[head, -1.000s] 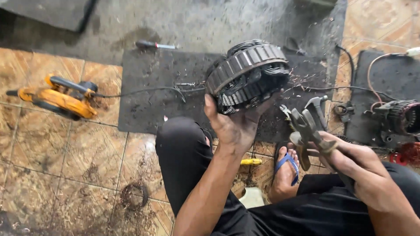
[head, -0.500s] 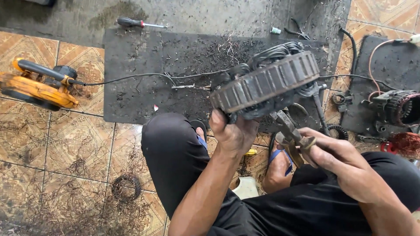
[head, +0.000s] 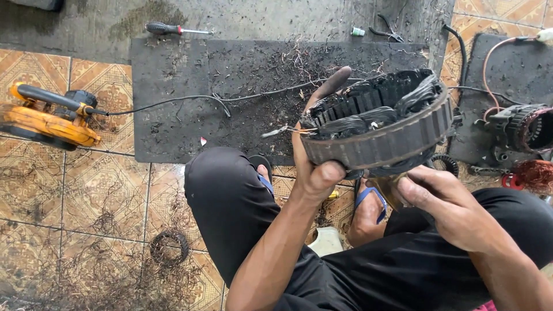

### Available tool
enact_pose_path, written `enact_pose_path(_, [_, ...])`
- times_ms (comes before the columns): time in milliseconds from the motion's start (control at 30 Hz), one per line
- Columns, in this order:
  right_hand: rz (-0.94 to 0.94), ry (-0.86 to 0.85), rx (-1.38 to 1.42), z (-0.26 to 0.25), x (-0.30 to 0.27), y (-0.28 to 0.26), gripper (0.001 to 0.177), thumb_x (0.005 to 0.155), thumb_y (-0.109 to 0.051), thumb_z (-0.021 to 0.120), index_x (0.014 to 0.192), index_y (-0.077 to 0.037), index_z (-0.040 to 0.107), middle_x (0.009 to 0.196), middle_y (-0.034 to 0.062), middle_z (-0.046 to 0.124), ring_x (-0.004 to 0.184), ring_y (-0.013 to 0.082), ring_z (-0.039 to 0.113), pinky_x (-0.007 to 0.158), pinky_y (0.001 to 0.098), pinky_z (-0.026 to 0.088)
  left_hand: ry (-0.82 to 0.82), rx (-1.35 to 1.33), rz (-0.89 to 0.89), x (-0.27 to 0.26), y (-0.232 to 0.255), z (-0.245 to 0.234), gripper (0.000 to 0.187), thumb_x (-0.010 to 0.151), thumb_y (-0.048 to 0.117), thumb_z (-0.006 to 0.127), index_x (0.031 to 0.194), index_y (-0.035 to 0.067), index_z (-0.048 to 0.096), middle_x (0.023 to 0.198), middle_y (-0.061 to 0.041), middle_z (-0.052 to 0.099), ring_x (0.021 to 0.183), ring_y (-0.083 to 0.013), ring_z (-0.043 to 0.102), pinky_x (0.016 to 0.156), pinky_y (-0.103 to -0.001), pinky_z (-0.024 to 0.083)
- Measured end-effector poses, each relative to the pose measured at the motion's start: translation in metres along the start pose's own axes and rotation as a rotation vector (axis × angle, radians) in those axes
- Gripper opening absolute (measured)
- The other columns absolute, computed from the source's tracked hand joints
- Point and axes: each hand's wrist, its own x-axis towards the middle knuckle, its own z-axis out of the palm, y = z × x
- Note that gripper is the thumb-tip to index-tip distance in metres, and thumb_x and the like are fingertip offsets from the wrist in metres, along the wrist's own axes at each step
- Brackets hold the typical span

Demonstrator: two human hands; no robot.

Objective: The person sits on the floor and uses pliers to pull and cut copper windings from a motor stator. They repeatedly rotate the stator to access different sections, removing the wire coil by hand and with the tool.

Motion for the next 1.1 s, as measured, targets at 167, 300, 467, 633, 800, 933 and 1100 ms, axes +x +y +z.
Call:
enact_pose_path(167, [-0.004, 0.007, -0.071, 0.002, 0.0, -0.006, 0.035, 0.102, -0.028, 0.056, 0.081, -0.004, 0.069, 0.078, 0.0003, 0.06, 0.075, 0.0125, 0.052, 0.069, 0.0298, 0.043, -0.004, 0.063, -0.014, 0.001, -0.001, 0.003, 0.118, 0.074, 0.058, 0.092, 0.157, -0.007, 0.039, 0.135, -0.012, 0.067, 0.13, -0.0227, 0.066, 0.117, -0.039, 0.056])
enact_pose_path(300, [-0.011, 0.009, 0.005, 0.005, 0.002, -0.004, 0.033, 0.102, -0.03, 0.055, 0.088, -0.004, 0.07, 0.08, -0.0002, 0.064, 0.076, 0.0113, 0.054, 0.072, 0.0297, 0.045, -0.012, 0.185, -0.011, 0.001, 0.002, 0.004, 0.119, 0.074, 0.063, 0.09, 0.156, -0.008, 0.039, 0.138, -0.011, 0.065, 0.13, -0.0216, 0.065, 0.118, -0.038, 0.055])
enact_pose_path(467, [0.132, 0.1, 0.041, 0.014, 0.012, 0.0, 0.039, 0.096, -0.023, 0.056, 0.122, -0.002, 0.074, 0.124, 0.004, 0.078, 0.118, 0.0088, 0.062, 0.108, 0.0292, 0.045, -0.047, 0.376, -0.004, 0.003, -0.003, 0.001, 0.113, 0.076, 0.062, 0.086, 0.154, -0.003, 0.039, 0.136, -0.009, 0.065, 0.131, -0.022, 0.065, 0.119, -0.037, 0.055])
enact_pose_path(633, [0.13, 0.022, 0.399, 0.029, 0.017, 0.005, 0.038, 0.104, -0.028, 0.058, 0.079, 0.0, 0.061, 0.068, 0.0054, 0.05, 0.057, 0.0132, 0.044, 0.048, 0.0297, 0.04, -0.021, 0.432, -0.058, 0.004, -0.009, 0.0, 0.1, 0.075, 0.053, 0.085, 0.148, -0.002, 0.043, 0.137, -0.014, 0.063, 0.129, -0.0232, 0.064, 0.118, -0.038, 0.053])
enact_pose_path(800, [-0.115, 0.182, 0.013, 0.038, 0.021, 0.0, 0.038, 0.101, -0.021, 0.063, 0.067, -0.004, 0.063, 0.063, 0.0089, 0.064, 0.061, 0.02, 0.064, 0.051, 0.0318, 0.047, 0.099, 0.398, 0.047, 0.003, -0.066, -0.062, 0.078, 0.082, 0.049, 0.067, 0.139, -0.002, 0.052, 0.112, -0.014, 0.064, 0.098, -0.0231, 0.066, 0.091, -0.043, 0.061])
enact_pose_path(933, [-0.394, 0.302, -0.414, 0.044, 0.026, 0.001, 0.032, 0.097, -0.025, 0.068, 0.076, -0.002, 0.058, 0.09, 0.0156, 0.064, 0.084, 0.0417, 0.068, 0.063, 0.0383, 0.054, 0.198, 0.243, 0.037, 0.005, -0.07, -0.063, 0.067, 0.09, 0.043, 0.055, 0.139, -0.001, 0.049, 0.114, -0.019, 0.06, 0.096, -0.0276, 0.064, 0.091, -0.049, 0.06])
enact_pose_path(1100, [-0.411, 0.374, -0.676, 0.047, 0.024, 0.007, 0.029, 0.094, -0.029, 0.071, 0.083, -0.003, 0.063, 0.099, 0.0134, 0.063, 0.083, 0.0383, 0.07, 0.064, 0.0398, 0.057, 0.257, 0.302, 0.033, -0.004, -0.084, -0.085, 0.069, 0.089, 0.044, 0.051, 0.141, -0.001, 0.049, 0.113, -0.02, 0.059, 0.097, -0.0252, 0.063, 0.09, -0.048, 0.059])
